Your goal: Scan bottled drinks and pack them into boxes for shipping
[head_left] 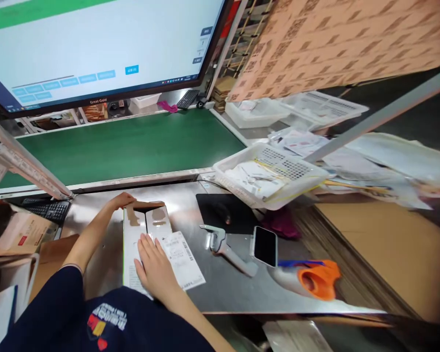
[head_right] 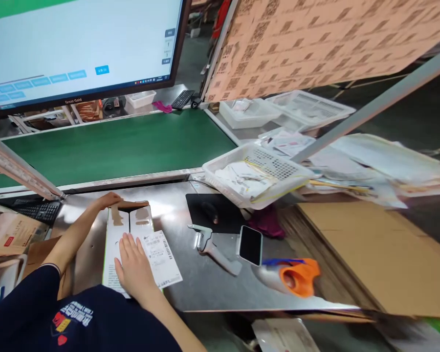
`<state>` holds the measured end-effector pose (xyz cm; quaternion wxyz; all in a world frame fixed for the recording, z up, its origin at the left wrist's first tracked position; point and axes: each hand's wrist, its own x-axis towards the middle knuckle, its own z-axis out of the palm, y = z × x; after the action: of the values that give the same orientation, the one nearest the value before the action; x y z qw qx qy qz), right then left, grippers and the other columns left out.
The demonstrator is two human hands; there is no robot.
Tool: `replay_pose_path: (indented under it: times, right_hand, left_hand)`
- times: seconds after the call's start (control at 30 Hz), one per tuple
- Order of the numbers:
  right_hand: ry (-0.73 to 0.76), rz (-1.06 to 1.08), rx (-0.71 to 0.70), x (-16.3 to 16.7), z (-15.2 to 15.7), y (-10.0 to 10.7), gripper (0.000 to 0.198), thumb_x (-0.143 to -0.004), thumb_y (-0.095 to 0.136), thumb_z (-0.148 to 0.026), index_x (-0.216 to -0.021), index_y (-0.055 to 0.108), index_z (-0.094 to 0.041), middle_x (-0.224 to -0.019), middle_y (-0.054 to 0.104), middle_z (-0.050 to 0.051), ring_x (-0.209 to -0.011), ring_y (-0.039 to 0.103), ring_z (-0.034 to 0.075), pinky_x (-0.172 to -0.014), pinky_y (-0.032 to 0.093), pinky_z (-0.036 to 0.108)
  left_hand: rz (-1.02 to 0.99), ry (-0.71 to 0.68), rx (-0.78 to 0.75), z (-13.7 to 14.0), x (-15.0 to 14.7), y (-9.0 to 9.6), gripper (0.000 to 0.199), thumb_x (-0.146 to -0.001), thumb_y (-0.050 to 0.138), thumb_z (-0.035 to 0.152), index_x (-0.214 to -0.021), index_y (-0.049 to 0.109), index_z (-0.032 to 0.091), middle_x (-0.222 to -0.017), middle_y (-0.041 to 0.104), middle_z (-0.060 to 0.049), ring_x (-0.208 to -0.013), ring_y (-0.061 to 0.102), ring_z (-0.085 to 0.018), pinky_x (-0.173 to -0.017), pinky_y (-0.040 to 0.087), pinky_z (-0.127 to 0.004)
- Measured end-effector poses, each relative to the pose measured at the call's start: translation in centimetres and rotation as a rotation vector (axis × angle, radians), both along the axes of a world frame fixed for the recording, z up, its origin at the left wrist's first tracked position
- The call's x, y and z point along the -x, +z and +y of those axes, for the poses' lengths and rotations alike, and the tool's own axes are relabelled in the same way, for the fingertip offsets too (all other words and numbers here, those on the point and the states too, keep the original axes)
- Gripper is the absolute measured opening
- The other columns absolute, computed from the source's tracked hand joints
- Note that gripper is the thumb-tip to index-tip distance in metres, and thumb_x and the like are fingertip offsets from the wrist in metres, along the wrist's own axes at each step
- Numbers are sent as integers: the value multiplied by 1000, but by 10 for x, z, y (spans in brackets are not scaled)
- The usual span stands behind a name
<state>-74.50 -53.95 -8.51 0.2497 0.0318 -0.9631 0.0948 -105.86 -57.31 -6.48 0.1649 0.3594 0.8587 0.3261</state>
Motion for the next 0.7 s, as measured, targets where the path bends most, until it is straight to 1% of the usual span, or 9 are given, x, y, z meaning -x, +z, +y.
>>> replay_pose_path:
  times: [0.13,0.2,0.23,0.3,0.37,0.43,0.53,0.63,0.7]
  right_hand:
    - [46,136,0,-5,2,21,34,-105,51,-22,-129,70,-8,-143,70,19,-134,66,35,-113,55,55]
    - [128,220,19,-15,9,34,28,-105,51,-17,-123,71,-12,-135,75,15,-129,69,31,-112,55,51]
    - [162,251,32,-22,15,40,26,-105,51,-15,-121,71,-13,-130,78,14,-124,72,28,-110,55,49]
    - [189,275,58,-37,29,51,23,-105,53,-13,-118,71,-16,-117,81,11,-111,76,24,-103,58,43]
    - [184,249,83,-53,41,57,18,-104,55,-14,-114,70,-17,-107,82,9,-98,77,22,-93,60,41]
    - [190,193,99,-63,45,58,15,-104,57,-18,-112,70,-18,-104,82,9,-93,77,23,-86,62,40]
    - [187,131,113,-67,30,47,26,-106,57,-27,-128,66,-16,-117,80,13,-107,76,27,-90,64,43]
    - [94,227,128,-60,5,25,51,-107,54,-26,-156,48,-13,-136,72,19,-129,69,30,-103,61,48]
    - [53,360,102,-55,-5,10,65,-104,55,-19,-165,35,-14,-135,73,19,-131,68,30,-108,57,49]
  left_hand:
    - [129,163,-48,-24,-29,11,44,-105,48,43,-79,73,18,-66,66,-6,-72,67,-22,-72,54,-34]
    - [372,96,-185,-44,-56,17,39,-109,43,37,-99,76,19,-89,76,-10,-93,71,-24,-90,56,-39]
    - [528,-27,-262,-55,-72,18,34,-108,45,35,-106,76,20,-99,78,-11,-101,71,-23,-96,55,-40]
    - [812,-411,-365,-78,-102,15,26,-107,52,31,-114,75,21,-113,79,-11,-111,70,-23,-106,54,-40]
    - [936,-756,-345,-101,-125,9,26,-107,52,27,-120,74,20,-123,79,-10,-119,69,-22,-113,52,-37]
    - [931,-877,-241,-123,-135,5,33,-108,47,22,-130,72,19,-135,75,-12,-130,67,-21,-121,47,-37]
    - [793,-860,-48,-144,-134,8,46,-109,41,17,-150,60,20,-158,60,-12,-151,52,-24,-131,36,-43]
    - [580,-979,69,-141,-128,15,53,-108,42,19,-159,51,29,-168,48,-6,-162,35,-22,-138,20,-48]
    - [450,-1062,71,-129,-126,17,49,-108,44,25,-154,57,31,-166,51,-5,-161,37,-21,-138,19,-47]
